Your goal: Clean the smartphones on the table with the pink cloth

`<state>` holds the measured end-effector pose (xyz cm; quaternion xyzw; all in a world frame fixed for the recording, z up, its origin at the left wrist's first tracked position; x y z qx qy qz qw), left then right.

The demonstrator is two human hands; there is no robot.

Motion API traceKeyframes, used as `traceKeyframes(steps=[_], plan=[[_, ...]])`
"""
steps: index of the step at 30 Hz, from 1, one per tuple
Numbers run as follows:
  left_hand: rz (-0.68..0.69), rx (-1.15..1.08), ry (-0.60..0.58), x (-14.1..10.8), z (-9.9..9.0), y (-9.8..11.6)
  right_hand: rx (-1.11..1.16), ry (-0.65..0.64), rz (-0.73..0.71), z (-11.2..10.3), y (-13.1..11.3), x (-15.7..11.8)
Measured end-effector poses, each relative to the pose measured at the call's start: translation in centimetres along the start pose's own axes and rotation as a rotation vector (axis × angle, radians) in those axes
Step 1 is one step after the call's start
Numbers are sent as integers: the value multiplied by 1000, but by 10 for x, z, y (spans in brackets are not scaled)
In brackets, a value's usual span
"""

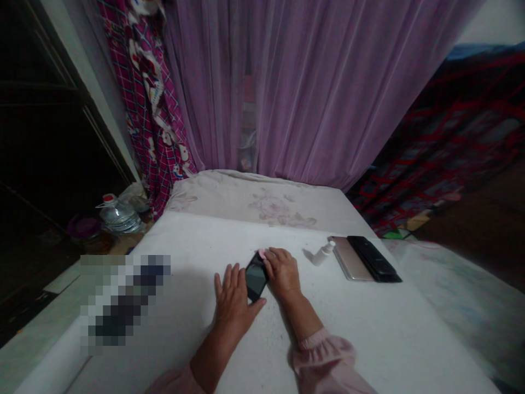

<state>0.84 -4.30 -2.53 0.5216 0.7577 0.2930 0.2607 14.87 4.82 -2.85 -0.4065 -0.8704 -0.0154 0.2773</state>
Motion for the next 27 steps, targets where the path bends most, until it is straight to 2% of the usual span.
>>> traceKeyframes(steps=[4,9,11,17,20,24,27], plan=[[17,-83,-7,5,0,-5,-30,-94,-61,-6,-16,-15],[57,61,-13,5,2,-7,10,-131,-178,-17,-40,-35],[67,63,-14,5,2,-7,-1,-116,-153,-18,-39,-35],[80,18,-59,10,-1,-11,-142,-75,77,-15,-14,-19],[88,20,-95,16,-7,-14,-163,-78,82,-14,-15,-20],[113,260,-233,28,-17,-9,-138,-138,-45,-13,-28,-34],[163,458,-388,41,-25,-2,-162,-175,-26,-15,-27,-41]])
Point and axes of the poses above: each hand's wrist, its own x-axis towards the middle knuckle, its own z-axis out of the palm, y = z × x, the point moved 2 cm from there along x, towards the middle knuckle, and after that the axes turned 14 degrees about -z, right-handed, at the moved point
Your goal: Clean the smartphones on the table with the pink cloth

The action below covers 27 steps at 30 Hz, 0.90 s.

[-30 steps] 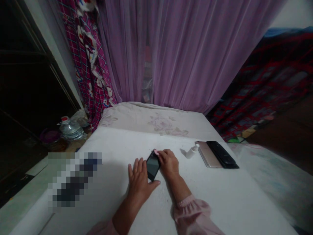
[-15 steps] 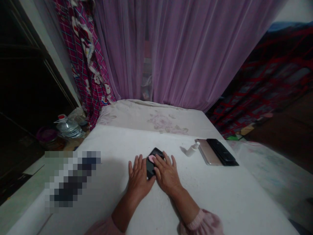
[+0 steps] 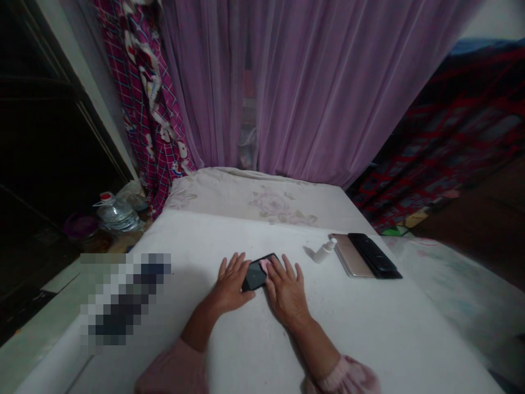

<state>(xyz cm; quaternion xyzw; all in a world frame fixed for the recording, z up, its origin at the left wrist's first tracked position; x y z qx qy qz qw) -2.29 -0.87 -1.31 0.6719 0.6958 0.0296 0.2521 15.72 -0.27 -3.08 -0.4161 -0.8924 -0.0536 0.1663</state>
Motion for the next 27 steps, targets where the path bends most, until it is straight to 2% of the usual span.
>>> traceKeyframes(steps=[3,6,9,15,20,27], plan=[[41,74,-90,9,-11,0,-64,-13,123,-1,9,1],[80,89,-98,14,-13,-2,-96,-28,194,-1,12,5],[92,71,-34,14,-7,-4,-93,-38,196,2,6,8],[107,74,205,12,10,-10,-64,-62,65,6,-7,6],[197,86,248,15,17,-19,-100,-65,204,3,7,8],[192,94,243,13,16,-17,-101,-76,247,-1,8,14]])
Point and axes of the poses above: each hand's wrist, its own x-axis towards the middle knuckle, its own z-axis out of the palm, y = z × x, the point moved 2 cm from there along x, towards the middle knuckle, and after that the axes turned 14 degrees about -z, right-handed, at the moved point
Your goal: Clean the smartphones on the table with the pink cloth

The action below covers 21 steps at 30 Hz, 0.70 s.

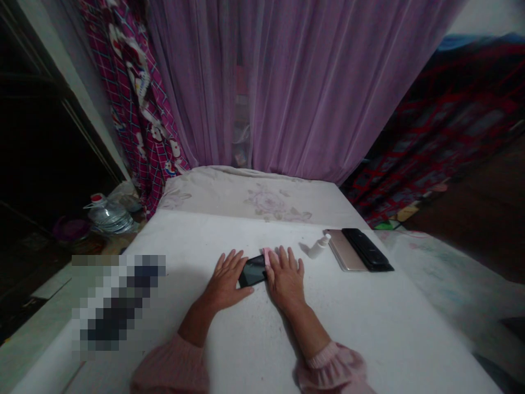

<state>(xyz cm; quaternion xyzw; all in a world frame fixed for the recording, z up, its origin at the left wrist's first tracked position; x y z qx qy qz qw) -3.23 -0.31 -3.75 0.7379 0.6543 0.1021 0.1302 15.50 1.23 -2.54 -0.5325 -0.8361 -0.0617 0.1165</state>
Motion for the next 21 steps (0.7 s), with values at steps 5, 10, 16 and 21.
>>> traceKeyframes(steps=[5,10,16,21], plan=[[-33,-15,-32,0,-4,4,30,-21,-113,1,-19,0],[-55,-31,-59,0,-8,7,42,-56,-109,-1,-17,-3],[-51,-34,-101,2,-8,5,-2,-83,83,-3,1,2],[-19,-44,-83,3,-6,2,50,-25,-73,1,-25,0]])
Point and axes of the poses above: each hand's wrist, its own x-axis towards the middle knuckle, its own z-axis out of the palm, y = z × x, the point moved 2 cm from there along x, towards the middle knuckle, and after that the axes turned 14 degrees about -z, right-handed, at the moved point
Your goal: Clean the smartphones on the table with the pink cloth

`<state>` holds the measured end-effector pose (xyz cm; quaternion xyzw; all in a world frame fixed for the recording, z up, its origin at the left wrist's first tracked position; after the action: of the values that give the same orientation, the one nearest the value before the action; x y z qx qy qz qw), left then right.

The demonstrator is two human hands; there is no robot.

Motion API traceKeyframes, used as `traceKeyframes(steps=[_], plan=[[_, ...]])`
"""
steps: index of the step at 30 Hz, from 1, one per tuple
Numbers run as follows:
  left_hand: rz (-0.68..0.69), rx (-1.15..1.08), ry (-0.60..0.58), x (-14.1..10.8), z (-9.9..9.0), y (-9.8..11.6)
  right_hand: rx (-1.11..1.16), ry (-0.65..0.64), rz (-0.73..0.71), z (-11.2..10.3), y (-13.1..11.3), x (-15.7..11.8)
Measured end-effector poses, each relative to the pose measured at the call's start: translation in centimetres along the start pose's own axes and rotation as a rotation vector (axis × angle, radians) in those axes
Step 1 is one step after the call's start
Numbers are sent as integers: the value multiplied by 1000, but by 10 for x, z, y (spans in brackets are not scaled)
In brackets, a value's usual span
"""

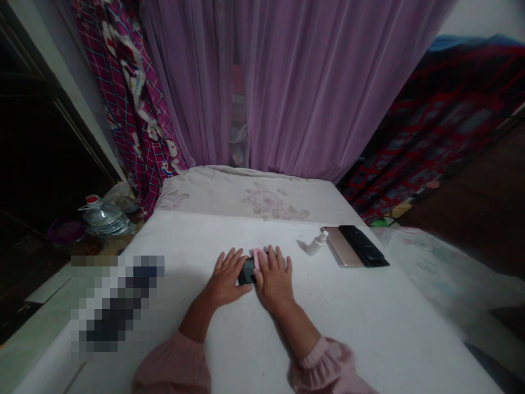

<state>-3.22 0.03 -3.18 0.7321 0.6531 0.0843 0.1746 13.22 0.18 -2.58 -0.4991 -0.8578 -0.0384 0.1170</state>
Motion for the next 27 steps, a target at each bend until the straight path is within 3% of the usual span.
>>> traceKeyframes(steps=[3,8,15,20,27], plan=[[12,0,-3,0,0,0,16,9,-61,1,-5,-2],[1,13,-42,1,-2,-2,-43,4,137,-4,21,-6],[15,-25,15,1,0,-15,-61,-27,157,-5,29,-9],[-6,-50,93,3,3,-18,-22,-8,46,1,16,-7],[4,-63,126,3,3,-17,38,61,-166,7,-22,2]])
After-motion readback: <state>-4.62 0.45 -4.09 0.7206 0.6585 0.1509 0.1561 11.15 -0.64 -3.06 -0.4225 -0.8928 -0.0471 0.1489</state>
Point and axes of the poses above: each hand's wrist, its own x-axis towards the middle knuckle, its own z-axis out of the palm, y = z × x, the point moved 2 cm from there along x, towards the middle knuckle, and after that the axes turned 14 degrees about -z, right-handed, at the moved point
